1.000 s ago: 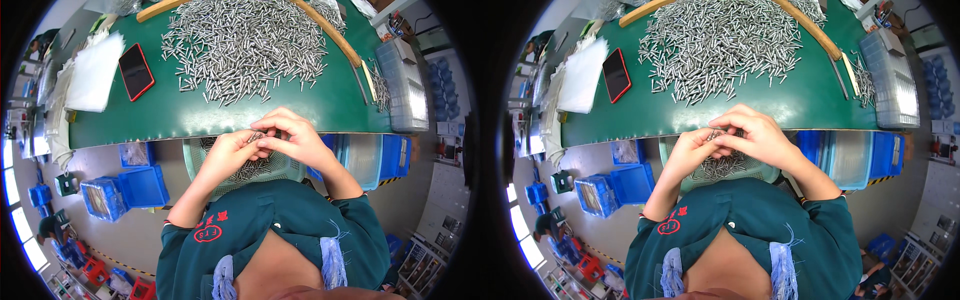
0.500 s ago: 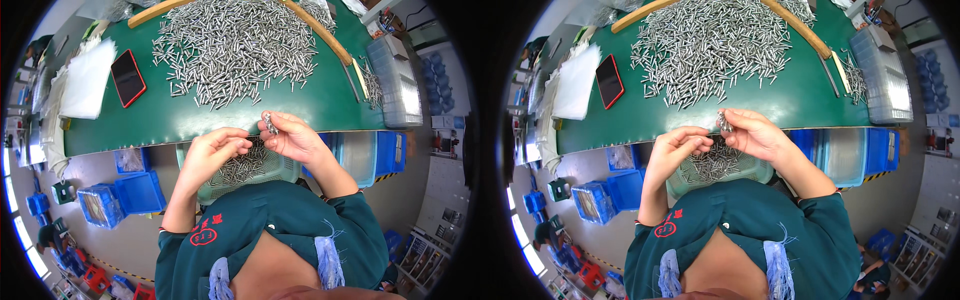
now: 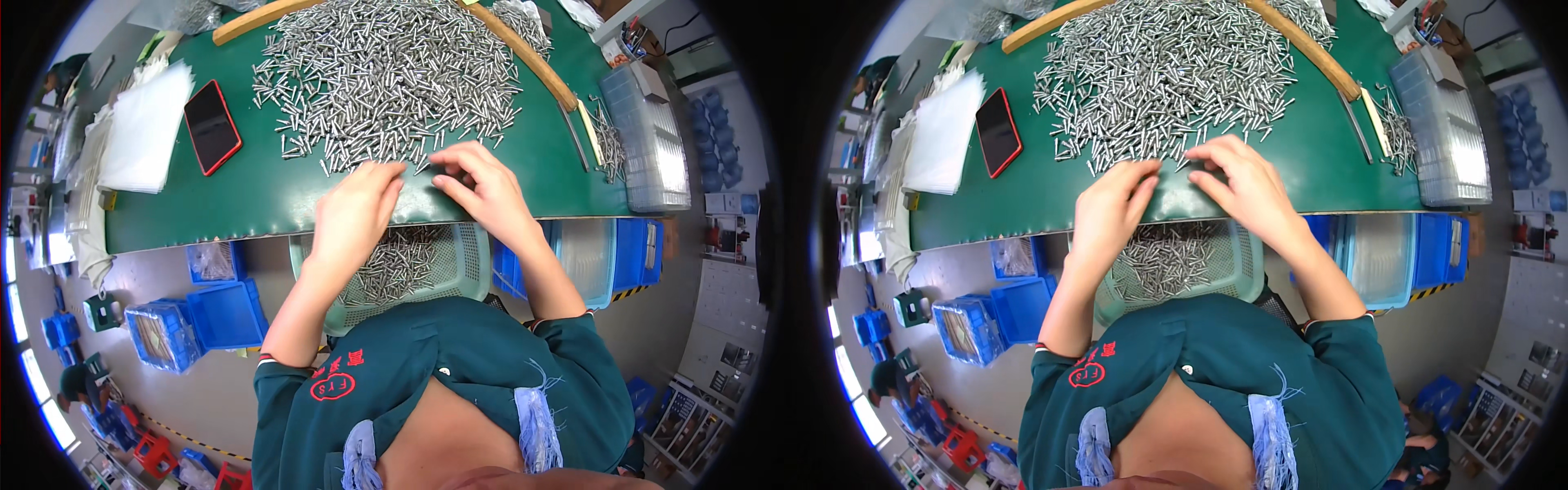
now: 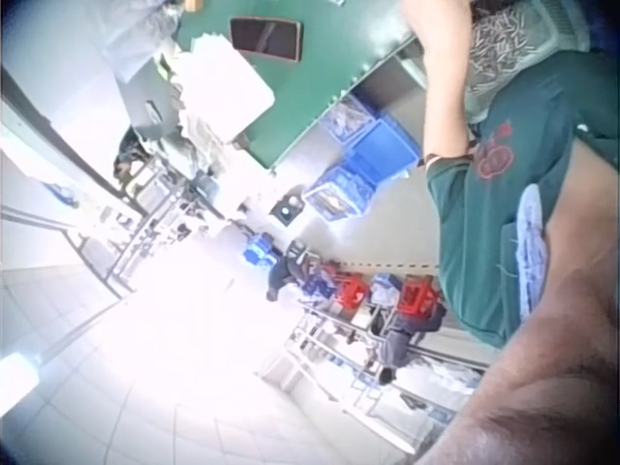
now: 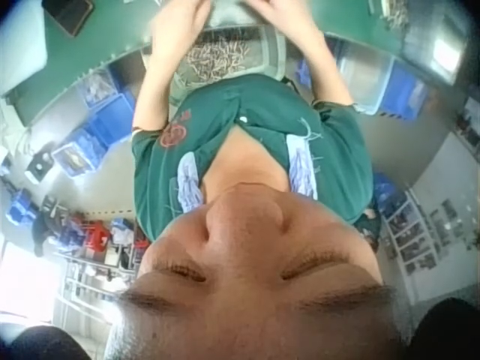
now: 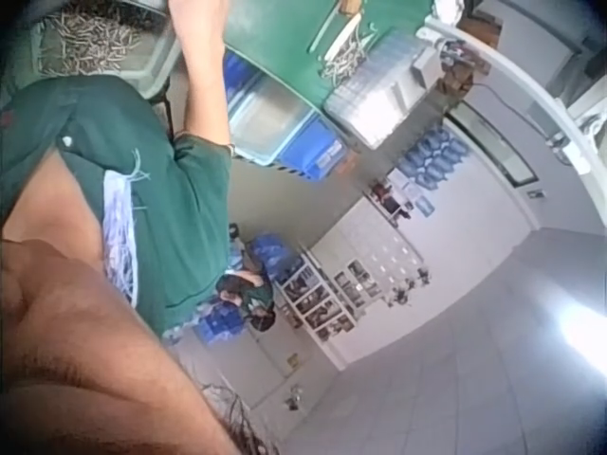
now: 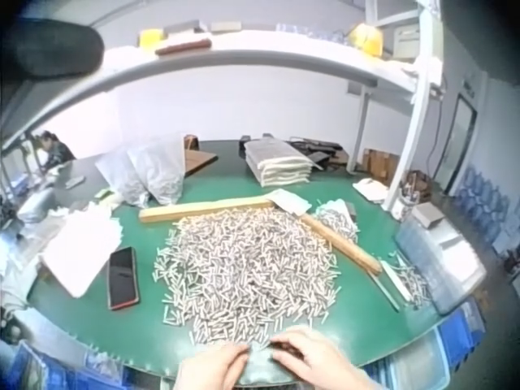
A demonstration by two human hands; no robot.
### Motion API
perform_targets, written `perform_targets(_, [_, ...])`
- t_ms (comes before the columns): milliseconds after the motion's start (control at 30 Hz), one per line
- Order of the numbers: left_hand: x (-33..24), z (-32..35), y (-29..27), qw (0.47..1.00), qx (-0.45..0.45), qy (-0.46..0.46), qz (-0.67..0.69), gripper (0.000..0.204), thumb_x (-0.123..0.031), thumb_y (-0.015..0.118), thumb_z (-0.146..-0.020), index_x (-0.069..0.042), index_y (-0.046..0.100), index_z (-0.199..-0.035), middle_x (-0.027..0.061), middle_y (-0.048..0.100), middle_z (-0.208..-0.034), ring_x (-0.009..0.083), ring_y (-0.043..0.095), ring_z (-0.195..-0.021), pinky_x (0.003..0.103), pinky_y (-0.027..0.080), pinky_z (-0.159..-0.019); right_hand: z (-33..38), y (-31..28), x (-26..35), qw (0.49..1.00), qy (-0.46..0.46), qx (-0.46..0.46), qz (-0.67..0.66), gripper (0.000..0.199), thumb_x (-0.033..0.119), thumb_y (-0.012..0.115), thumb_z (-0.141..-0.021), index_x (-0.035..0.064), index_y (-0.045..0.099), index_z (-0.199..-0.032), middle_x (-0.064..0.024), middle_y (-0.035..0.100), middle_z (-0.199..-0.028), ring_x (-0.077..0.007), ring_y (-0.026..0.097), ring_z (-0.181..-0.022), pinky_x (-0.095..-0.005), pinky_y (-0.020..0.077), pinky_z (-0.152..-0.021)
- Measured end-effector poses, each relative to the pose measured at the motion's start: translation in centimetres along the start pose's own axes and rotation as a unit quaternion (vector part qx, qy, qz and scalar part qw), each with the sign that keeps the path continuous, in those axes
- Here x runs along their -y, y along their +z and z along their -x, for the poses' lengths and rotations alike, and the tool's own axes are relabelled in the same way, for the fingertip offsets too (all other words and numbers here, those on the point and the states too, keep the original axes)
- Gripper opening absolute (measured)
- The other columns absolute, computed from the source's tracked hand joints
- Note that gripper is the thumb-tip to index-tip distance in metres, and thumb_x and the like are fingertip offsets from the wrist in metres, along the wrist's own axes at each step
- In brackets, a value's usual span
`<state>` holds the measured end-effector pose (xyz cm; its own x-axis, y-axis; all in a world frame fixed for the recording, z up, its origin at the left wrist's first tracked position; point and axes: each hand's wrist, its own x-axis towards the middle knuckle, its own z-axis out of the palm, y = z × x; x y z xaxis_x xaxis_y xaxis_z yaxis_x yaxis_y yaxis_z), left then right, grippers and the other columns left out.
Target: Sorting small metal pins and placing them into a bin on a manufacturing workbench.
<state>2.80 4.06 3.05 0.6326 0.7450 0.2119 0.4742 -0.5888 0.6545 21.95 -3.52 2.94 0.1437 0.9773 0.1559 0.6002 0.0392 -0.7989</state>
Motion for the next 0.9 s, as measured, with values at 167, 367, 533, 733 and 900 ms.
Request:
perform_targets(167, [0.7, -2.0, 2.5, 0.98, -0.032, 0.125, -0.15, 0.028, -0.006, 0.06, -0.079, -0.005, 0.066, -0.107, 0.0052, 0.062, -0.109, 0.0242, 0.059, -0.092, 0.035, 0.051, -0.079, -1.1, 1.4, -1.0, 0.972, -0.145, -0.045, 0.178, 0.014, 0.013, 0.069, -0.079, 0.0098, 0.066, -0.092, -0.0006, 0.062, -0.1, -0.0216, 0.061, -0.088, -0.0341, 0.0519, -0.075])
perform_targets(367, [1.2, 0.7, 1.2, 0.983, -0.008, 0.133, -0.123, 0.033, -0.004, 0.061, -0.076, -0.005, 0.066, -0.108, 0.0058, 0.061, -0.113, 0.025, 0.058, -0.091, 0.036, 0.047, -0.084, -0.2, 0.3, -0.9, 0.965, -0.175, 0.027, 0.193, 0.013, 0.01, 0.07, -0.079, 0.0097, 0.067, -0.092, 0.0001, 0.064, -0.092, -0.0198, 0.062, -0.085, -0.0322, 0.0513, -0.071])
perform_targets(533, [0.3, 1.5, 0.3, 0.997, -0.037, 0.039, -0.064, 0.028, -0.005, 0.066, -0.081, -0.005, 0.066, -0.109, 0.0082, 0.061, -0.104, 0.0274, 0.058, -0.096, 0.038, 0.048, -0.083, 0.6, 0.7, -0.1, 0.971, -0.118, 0.0, 0.21, 0.014, 0.015, 0.072, -0.079, 0.0105, 0.067, -0.092, 0.0005, 0.061, -0.086, -0.0191, 0.061, -0.08, -0.0326, 0.0511, -0.068])
perform_targets(733, [0.9, 1.5, 0.6, 0.994, -0.013, 0.071, -0.084, 0.025, -0.006, 0.066, -0.081, -0.006, 0.063, -0.107, 0.008, 0.06, -0.1, 0.0277, 0.057, -0.089, 0.038, 0.047, -0.08, -0.4, 2.1, 0.0, 0.977, -0.11, -0.02, 0.184, 0.017, 0.022, 0.072, -0.08, 0.0129, 0.065, -0.093, -0.0013, 0.058, -0.086, -0.0207, 0.06, -0.081, -0.0339, 0.0513, -0.067])
perform_targets(900, [0.9, 1.9, 0.4, 0.995, -0.016, 0.068, -0.075, 0.02, -0.006, 0.067, -0.081, -0.006, 0.063, -0.101, 0.0069, 0.06, -0.099, 0.0273, 0.056, -0.088, 0.038, 0.047, -0.079, -0.7, 1.8, 0.0, 0.968, -0.152, 0.003, 0.2, 0.017, 0.022, 0.071, -0.081, 0.0132, 0.066, -0.095, -0.0014, 0.058, -0.092, -0.0202, 0.06, -0.085, -0.0342, 0.0515, -0.07])
